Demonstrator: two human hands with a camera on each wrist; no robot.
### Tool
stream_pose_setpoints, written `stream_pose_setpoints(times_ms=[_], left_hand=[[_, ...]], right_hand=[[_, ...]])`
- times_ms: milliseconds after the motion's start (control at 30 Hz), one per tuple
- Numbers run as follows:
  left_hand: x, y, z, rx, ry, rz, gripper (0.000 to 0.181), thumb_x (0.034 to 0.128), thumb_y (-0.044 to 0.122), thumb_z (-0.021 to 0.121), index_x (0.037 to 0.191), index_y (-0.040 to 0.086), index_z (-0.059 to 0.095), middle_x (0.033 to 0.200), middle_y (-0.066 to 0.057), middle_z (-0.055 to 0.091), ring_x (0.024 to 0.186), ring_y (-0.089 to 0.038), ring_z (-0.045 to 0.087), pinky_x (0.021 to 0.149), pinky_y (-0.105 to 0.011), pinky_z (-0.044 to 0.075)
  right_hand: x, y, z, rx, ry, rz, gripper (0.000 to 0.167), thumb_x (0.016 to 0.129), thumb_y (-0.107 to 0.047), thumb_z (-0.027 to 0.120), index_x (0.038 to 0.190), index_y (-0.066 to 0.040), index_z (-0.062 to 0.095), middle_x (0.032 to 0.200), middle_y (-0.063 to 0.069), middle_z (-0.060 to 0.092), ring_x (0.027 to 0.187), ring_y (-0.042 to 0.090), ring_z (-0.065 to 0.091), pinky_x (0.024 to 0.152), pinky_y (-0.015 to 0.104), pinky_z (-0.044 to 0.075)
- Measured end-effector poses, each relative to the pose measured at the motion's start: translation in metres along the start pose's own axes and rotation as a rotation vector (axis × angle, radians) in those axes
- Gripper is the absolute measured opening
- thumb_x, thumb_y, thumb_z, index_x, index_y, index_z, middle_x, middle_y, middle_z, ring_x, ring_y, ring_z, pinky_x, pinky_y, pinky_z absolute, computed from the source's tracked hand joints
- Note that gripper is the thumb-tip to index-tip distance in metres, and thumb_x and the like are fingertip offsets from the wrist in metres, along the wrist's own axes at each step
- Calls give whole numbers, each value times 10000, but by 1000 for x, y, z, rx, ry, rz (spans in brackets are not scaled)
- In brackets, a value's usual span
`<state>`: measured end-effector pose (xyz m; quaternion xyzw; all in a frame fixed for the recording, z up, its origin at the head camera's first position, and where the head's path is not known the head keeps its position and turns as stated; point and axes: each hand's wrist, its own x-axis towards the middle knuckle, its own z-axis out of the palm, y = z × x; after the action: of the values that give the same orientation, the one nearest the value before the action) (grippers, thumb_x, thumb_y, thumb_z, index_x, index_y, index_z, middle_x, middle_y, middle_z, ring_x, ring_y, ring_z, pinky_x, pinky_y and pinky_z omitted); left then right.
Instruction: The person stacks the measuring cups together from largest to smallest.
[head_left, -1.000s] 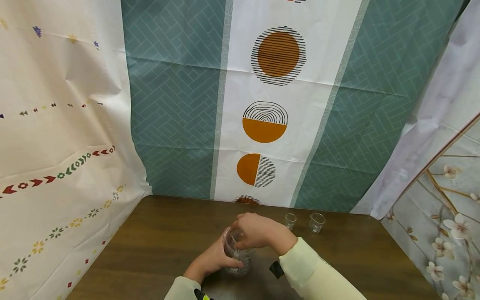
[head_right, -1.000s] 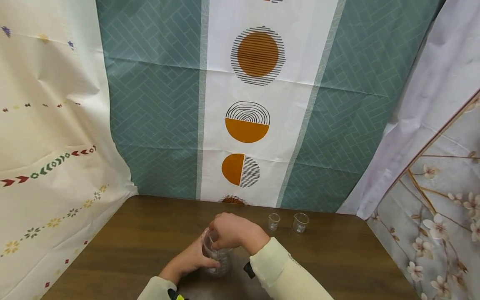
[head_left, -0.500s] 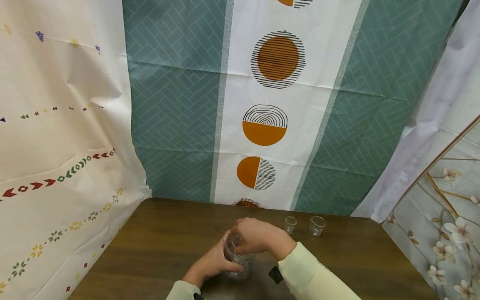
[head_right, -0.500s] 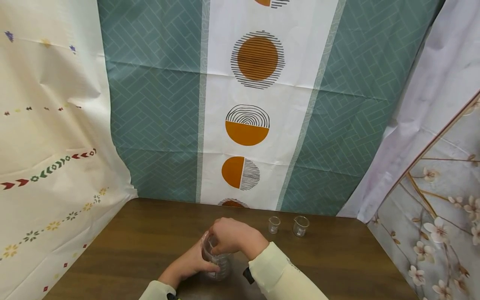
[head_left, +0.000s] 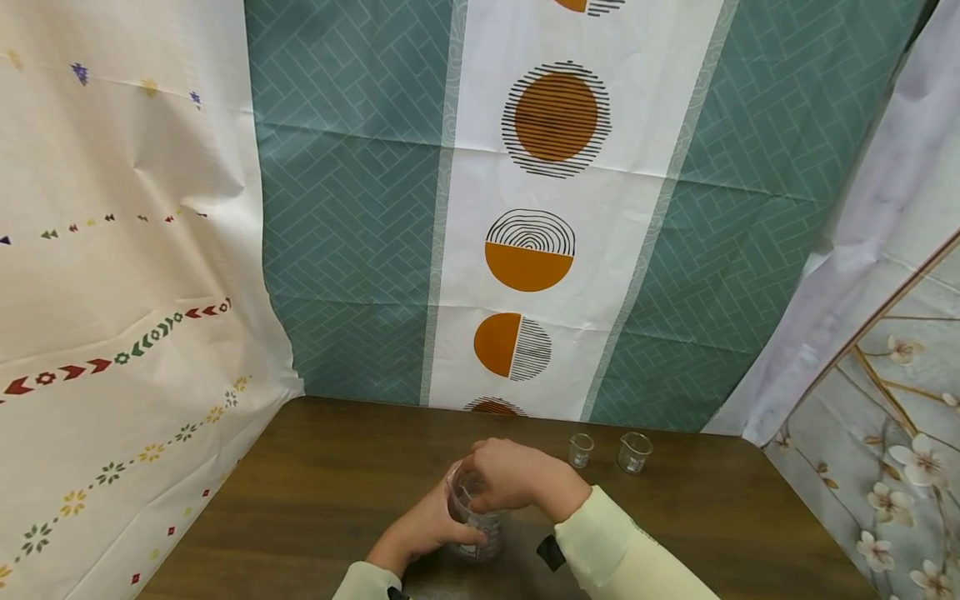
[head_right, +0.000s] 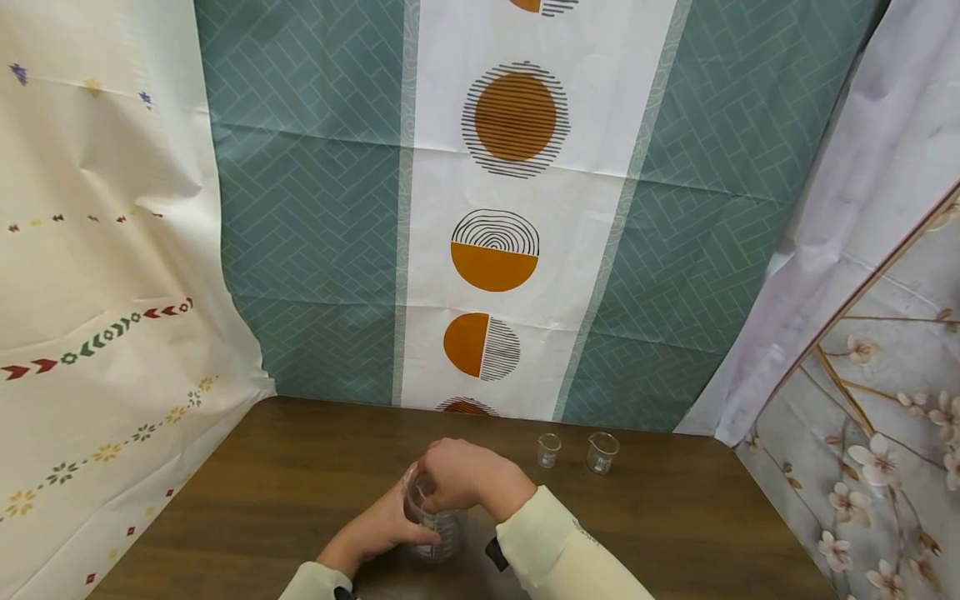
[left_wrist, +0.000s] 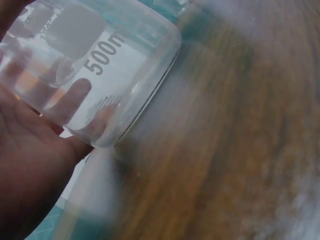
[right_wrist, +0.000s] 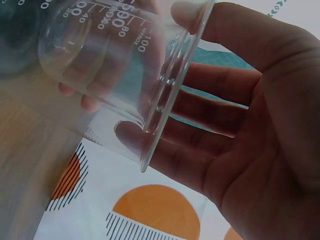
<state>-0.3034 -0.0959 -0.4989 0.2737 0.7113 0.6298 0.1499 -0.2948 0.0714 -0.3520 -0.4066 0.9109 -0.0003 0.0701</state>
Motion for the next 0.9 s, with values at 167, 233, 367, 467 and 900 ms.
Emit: stream_pose_setpoints(times_ms=[167, 233, 367, 467, 900], left_hand=[[1, 0, 0, -9, 2, -6, 1053, 765, 206, 825, 1538, 284, 114, 1551, -36, 295, 1338, -213, 408, 999, -213, 397], [1, -1, 0, -13, -3, -5, 1053, 767, 209, 824, 1539, 287, 111, 1552, -35, 293, 1337, -205, 409, 1001, -218, 398], [1, -2, -1, -27, -16, -3, 1048, 772, 204, 819, 1537, 297, 109, 1555, -25, 289, 1337, -196, 416, 997, -205, 404], [1, -1, -1, -35, -19, 1, 1041, 775, 194, 815, 1536, 297, 112, 1560, -28, 281, 1336, -196, 419, 987, -188, 406], [0, 1, 0, -49, -25, 7, 1022, 785, 175, 806, 1532, 303, 120, 1561, -42, 280, 1345, -214, 414, 987, -189, 405]], right_hand=[[1, 2, 2, -3, 5, -7, 336, 806, -282, 742, 1127, -185, 719, 994, -79, 652, 841, 13, 534, 759, 202, 496], [1, 2, 2, -7, 8, -13, 337, 805, -282, 745, 1128, -187, 719, 993, -87, 653, 849, 14, 538, 763, 200, 496], [1, 3, 3, -11, 9, -18, 343, 802, -280, 753, 1132, -191, 718, 996, -97, 652, 857, 10, 537, 766, 196, 494], [2, 3, 3, -8, 4, -19, 337, 801, -276, 754, 1127, -197, 720, 990, -103, 649, 856, 8, 532, 766, 194, 492], [5, 3, 4, 1, -12, -26, 331, 798, -249, 755, 1124, -204, 724, 1044, -97, 685, 934, 27, 566, 831, 203, 495]])
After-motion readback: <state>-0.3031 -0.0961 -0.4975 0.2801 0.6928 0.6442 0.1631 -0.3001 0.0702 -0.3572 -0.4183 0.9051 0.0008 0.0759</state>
